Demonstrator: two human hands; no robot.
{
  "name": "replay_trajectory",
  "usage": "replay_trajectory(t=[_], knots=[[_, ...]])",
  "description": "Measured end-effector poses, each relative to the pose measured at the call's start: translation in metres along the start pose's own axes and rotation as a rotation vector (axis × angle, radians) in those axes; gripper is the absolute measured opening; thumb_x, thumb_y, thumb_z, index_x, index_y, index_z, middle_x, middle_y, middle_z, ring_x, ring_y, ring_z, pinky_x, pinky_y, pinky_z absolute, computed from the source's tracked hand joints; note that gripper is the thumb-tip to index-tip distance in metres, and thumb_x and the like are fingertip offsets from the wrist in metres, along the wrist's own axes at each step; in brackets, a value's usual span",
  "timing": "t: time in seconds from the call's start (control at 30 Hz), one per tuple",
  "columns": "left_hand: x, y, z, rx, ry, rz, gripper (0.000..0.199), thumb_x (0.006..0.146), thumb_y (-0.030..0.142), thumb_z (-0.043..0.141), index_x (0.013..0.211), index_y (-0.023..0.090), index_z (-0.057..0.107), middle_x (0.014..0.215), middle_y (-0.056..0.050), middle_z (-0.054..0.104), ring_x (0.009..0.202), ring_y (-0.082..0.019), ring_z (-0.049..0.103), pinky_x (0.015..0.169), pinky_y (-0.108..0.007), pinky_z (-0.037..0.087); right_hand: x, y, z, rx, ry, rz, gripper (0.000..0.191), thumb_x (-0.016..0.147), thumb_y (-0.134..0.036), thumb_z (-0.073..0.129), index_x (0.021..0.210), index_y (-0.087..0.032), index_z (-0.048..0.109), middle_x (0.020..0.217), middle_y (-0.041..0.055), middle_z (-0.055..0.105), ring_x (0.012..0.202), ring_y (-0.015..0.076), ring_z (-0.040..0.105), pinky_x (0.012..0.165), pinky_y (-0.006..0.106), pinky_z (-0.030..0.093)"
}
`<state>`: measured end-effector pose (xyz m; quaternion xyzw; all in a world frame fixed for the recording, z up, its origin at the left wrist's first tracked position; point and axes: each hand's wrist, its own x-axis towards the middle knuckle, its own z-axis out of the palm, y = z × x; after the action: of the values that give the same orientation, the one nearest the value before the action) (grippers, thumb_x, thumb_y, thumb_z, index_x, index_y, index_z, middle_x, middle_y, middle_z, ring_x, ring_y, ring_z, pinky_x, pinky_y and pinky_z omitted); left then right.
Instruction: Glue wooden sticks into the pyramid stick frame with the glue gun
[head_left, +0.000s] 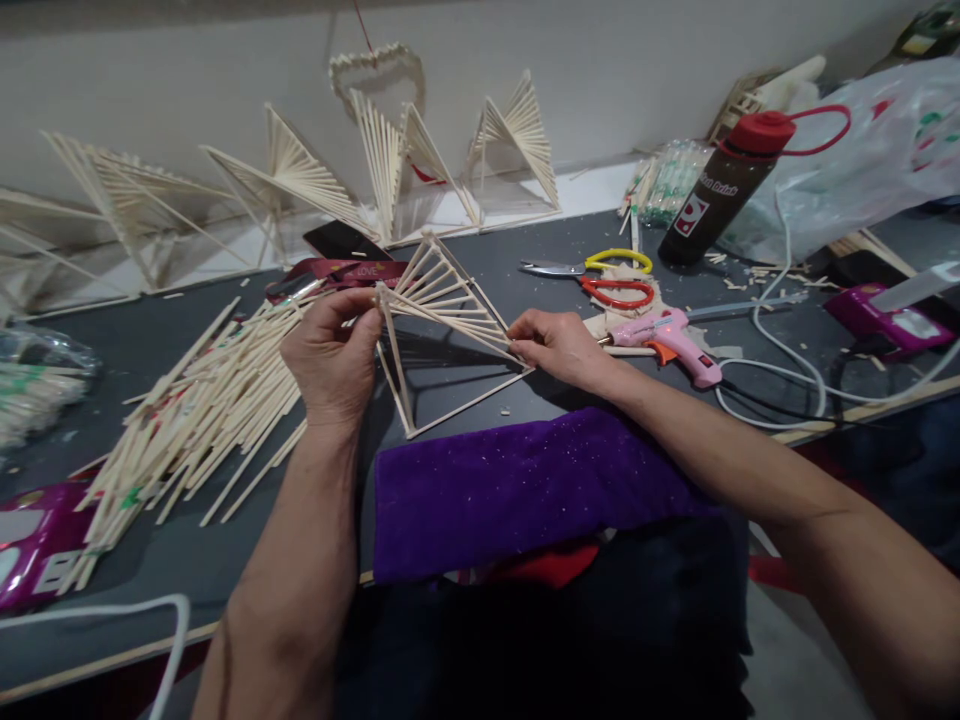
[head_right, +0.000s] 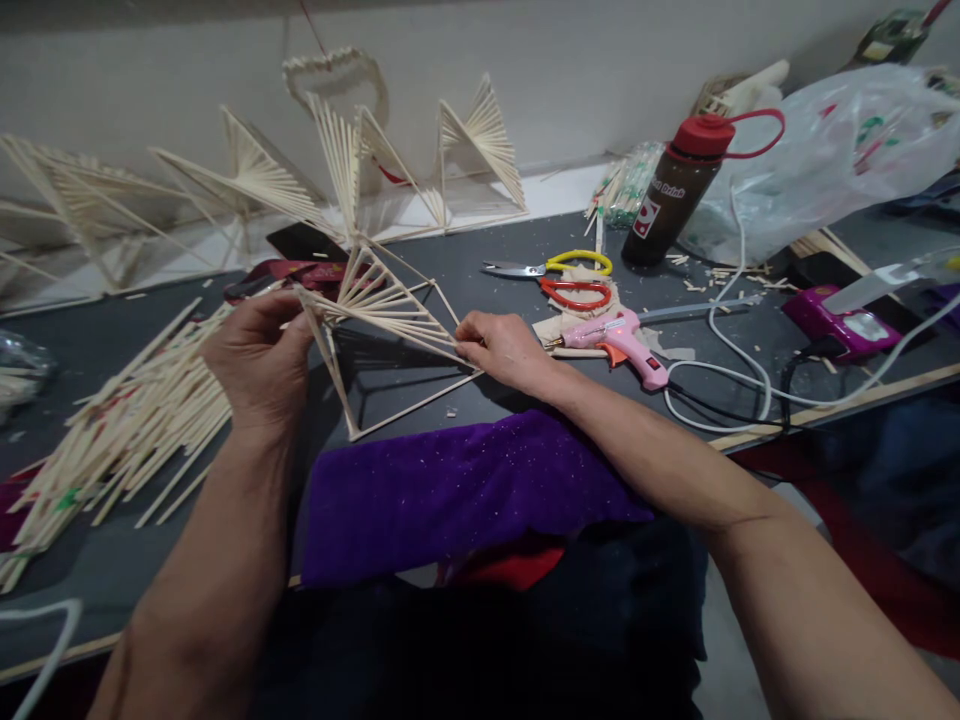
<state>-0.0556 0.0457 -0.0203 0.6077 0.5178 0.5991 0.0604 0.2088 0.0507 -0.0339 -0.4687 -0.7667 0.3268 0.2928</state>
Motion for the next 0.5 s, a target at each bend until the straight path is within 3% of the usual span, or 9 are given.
replay_trajectory(t=[0.2, 0.5], knots=[[0.0002, -0.0026, -0.0004, -0.012, -0.006, 0.014, 0.017, 0.078, 0.012, 0.073, 0.094, 0.019, 0.076, 0.086, 0.002, 0.075, 0.074, -0.008, 0.066, 0.070, -0.020, 0.052, 0.0000, 0.0020, 0.0026, 0.032, 0.057, 0.012, 0.007, 0.083, -0.022, 0.065, 0.079, -0.017, 0.063, 0.070, -0.0003, 0.065, 0.066, 0.0115, 0.057, 0.062, 0.025, 0.039], [0.0002, -0.0036, 0.0006, 0.006, 0.007, -0.003, 0.018, 0.078, 0.013, 0.073, 0.095, 0.020, 0.075, 0.085, 0.003, 0.074, 0.074, -0.009, 0.066, 0.072, -0.022, 0.054, 0.0042, 0.0022, 0.0040, 0.129, -0.003, 0.044, 0.010, 0.085, -0.022, 0.063, 0.084, -0.016, 0.070, 0.066, -0.0019, 0.065, 0.055, 0.0090, 0.059, 0.062, 0.024, 0.044]])
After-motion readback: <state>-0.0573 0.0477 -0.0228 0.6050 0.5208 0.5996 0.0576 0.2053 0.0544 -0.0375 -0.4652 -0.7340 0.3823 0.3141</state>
